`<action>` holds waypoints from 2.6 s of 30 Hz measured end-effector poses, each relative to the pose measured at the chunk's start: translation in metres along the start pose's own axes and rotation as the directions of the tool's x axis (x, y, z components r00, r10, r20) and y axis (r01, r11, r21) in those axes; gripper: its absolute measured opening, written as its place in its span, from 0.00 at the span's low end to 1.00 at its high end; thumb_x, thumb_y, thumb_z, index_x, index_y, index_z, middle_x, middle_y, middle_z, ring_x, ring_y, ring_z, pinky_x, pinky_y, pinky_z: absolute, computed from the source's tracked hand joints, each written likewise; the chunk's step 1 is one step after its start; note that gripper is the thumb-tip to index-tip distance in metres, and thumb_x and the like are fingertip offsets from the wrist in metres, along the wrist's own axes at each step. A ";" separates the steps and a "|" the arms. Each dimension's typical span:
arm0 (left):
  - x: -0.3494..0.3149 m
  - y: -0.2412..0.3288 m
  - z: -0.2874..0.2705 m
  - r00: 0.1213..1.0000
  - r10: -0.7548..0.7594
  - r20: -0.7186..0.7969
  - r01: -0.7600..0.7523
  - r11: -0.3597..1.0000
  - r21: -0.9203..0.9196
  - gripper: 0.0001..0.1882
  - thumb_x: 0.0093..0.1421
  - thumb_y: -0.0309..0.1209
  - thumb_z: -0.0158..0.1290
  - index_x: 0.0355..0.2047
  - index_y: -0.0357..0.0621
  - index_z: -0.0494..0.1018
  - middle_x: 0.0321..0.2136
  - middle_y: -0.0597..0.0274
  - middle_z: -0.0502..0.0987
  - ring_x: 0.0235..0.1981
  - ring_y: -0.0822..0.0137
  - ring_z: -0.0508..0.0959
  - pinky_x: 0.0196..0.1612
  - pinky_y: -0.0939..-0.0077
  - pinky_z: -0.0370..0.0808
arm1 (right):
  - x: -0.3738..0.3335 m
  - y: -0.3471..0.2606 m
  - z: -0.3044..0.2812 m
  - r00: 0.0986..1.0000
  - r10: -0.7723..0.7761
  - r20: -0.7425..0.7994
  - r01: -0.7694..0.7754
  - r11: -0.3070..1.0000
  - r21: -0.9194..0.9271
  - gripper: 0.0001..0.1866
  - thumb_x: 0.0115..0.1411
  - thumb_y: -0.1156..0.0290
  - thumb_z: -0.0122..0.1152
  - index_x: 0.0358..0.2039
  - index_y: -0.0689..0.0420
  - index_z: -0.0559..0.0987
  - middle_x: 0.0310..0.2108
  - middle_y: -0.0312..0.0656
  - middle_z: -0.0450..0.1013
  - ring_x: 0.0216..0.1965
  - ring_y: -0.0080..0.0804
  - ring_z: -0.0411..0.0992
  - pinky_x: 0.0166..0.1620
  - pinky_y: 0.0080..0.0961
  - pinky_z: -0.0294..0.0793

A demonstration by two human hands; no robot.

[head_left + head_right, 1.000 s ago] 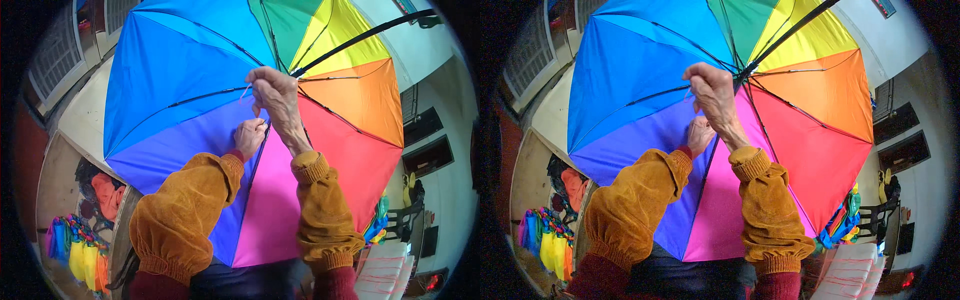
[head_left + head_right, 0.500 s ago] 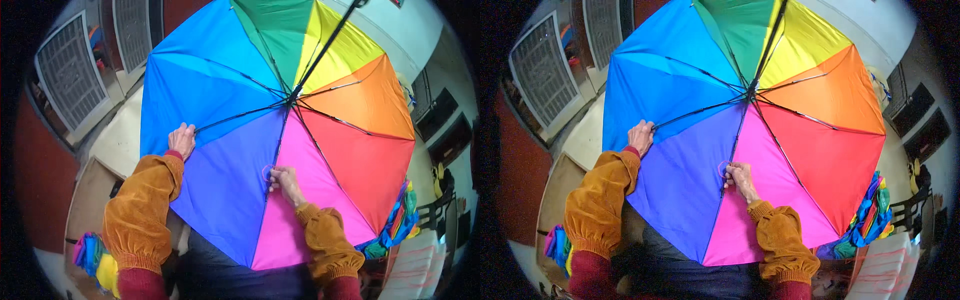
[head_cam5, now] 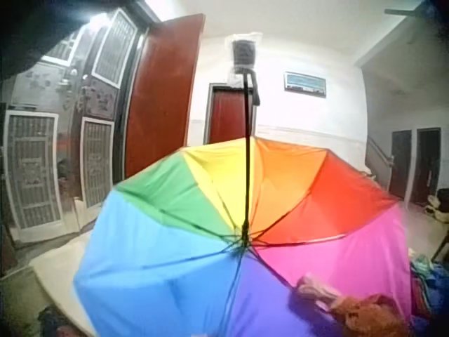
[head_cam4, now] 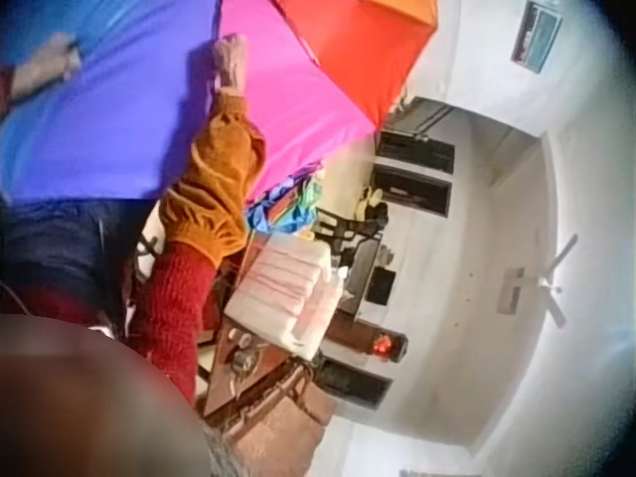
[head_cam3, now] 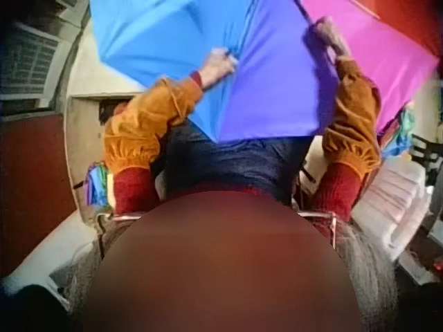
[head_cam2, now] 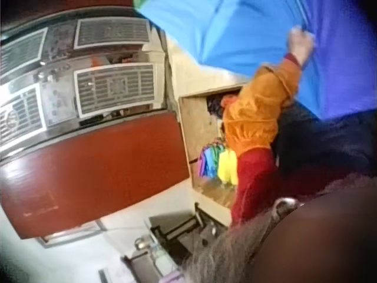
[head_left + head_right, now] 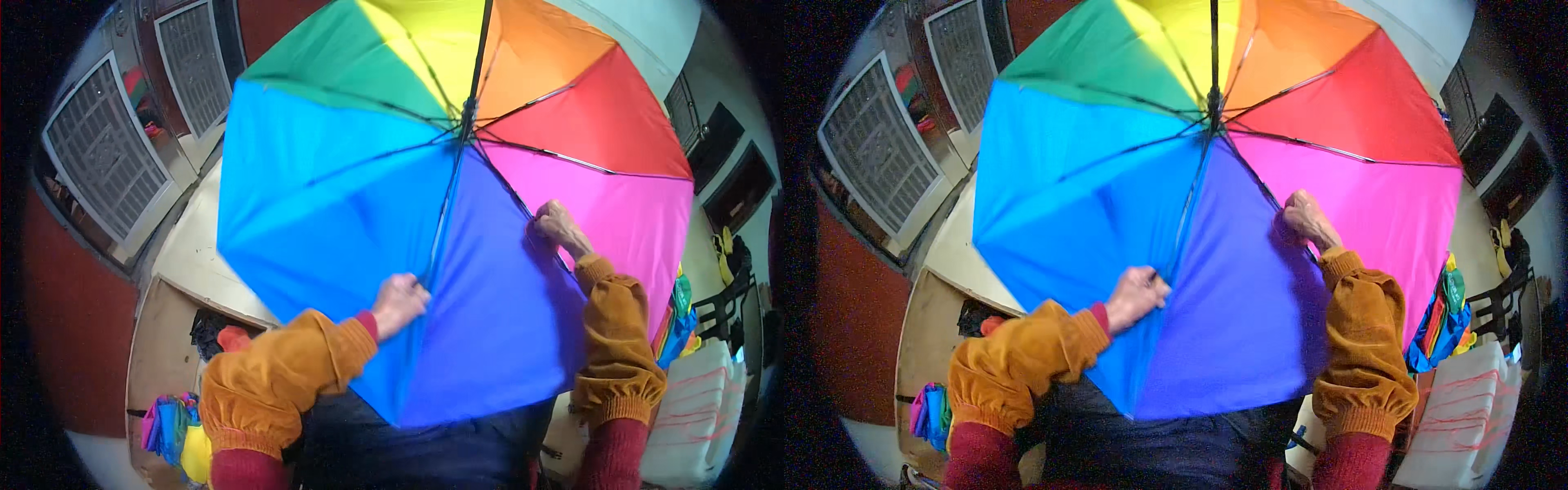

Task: Repairing or adjusting the ribs and fabric of a multi-colored umbrella.

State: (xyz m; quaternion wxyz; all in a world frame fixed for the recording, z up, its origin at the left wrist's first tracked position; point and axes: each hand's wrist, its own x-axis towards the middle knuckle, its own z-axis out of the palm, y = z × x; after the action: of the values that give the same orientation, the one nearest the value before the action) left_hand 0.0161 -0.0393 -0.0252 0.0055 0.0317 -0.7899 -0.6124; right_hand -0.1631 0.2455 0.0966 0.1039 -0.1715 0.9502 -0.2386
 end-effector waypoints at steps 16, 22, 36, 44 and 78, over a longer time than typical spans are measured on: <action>-0.012 0.055 0.053 0.993 0.086 0.075 -0.106 0.940 0.324 0.11 0.45 0.27 0.53 0.17 0.32 0.64 0.17 0.41 0.71 0.21 0.46 0.74 0.25 0.61 0.70 | -0.036 0.006 0.057 0.766 -0.066 -0.639 0.258 0.942 0.212 0.08 0.54 0.72 0.52 0.25 0.65 0.73 0.17 0.47 0.70 0.21 0.33 0.71 0.25 0.29 0.67; 0.019 0.043 0.026 0.955 0.164 0.248 -0.224 0.945 0.238 0.14 0.50 0.33 0.54 0.16 0.36 0.68 0.11 0.60 0.68 0.15 0.71 0.70 0.18 0.71 0.66 | -0.050 -0.016 0.044 0.765 -0.024 -0.643 0.267 0.921 0.284 0.08 0.53 0.72 0.55 0.23 0.64 0.72 0.17 0.47 0.69 0.20 0.37 0.69 0.24 0.31 0.66; 0.131 0.060 0.027 0.973 -0.230 -0.032 0.188 0.862 -0.472 0.06 0.53 0.27 0.50 0.20 0.44 0.68 0.15 0.70 0.68 0.13 0.81 0.64 0.11 0.86 0.57 | 0.012 -0.060 0.089 0.848 -0.385 -0.364 0.420 0.907 0.019 0.04 0.47 0.79 0.52 0.21 0.65 0.74 0.18 0.57 0.68 0.20 0.50 0.69 0.25 0.39 0.67; 0.134 0.057 0.026 0.956 -0.292 0.034 0.244 0.722 -0.648 0.03 0.54 0.24 0.50 0.23 0.43 0.69 0.18 0.68 0.69 0.13 0.82 0.63 0.11 0.89 0.55 | 0.049 -0.061 0.103 0.888 -0.306 -0.343 0.246 0.947 -0.209 0.04 0.44 0.81 0.48 0.15 0.66 0.70 0.19 0.58 0.68 0.23 0.55 0.69 0.25 0.44 0.64; 0.141 0.042 0.027 0.940 -0.288 -0.185 0.054 0.658 -0.752 0.05 0.56 0.29 0.51 0.28 0.42 0.67 0.18 0.62 0.70 0.11 0.81 0.61 0.10 0.86 0.53 | 0.027 -0.075 0.118 0.872 -0.252 -0.419 0.278 0.961 0.001 0.12 0.49 0.69 0.56 0.19 0.66 0.72 0.15 0.49 0.68 0.17 0.40 0.67 0.22 0.34 0.63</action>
State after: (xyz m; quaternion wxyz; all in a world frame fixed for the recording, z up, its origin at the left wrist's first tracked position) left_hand -0.1277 -0.0113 0.0043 0.0743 0.1906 -0.4594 -0.8644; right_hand -0.1339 0.1242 0.0282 -0.1287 -0.2420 0.9102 -0.3104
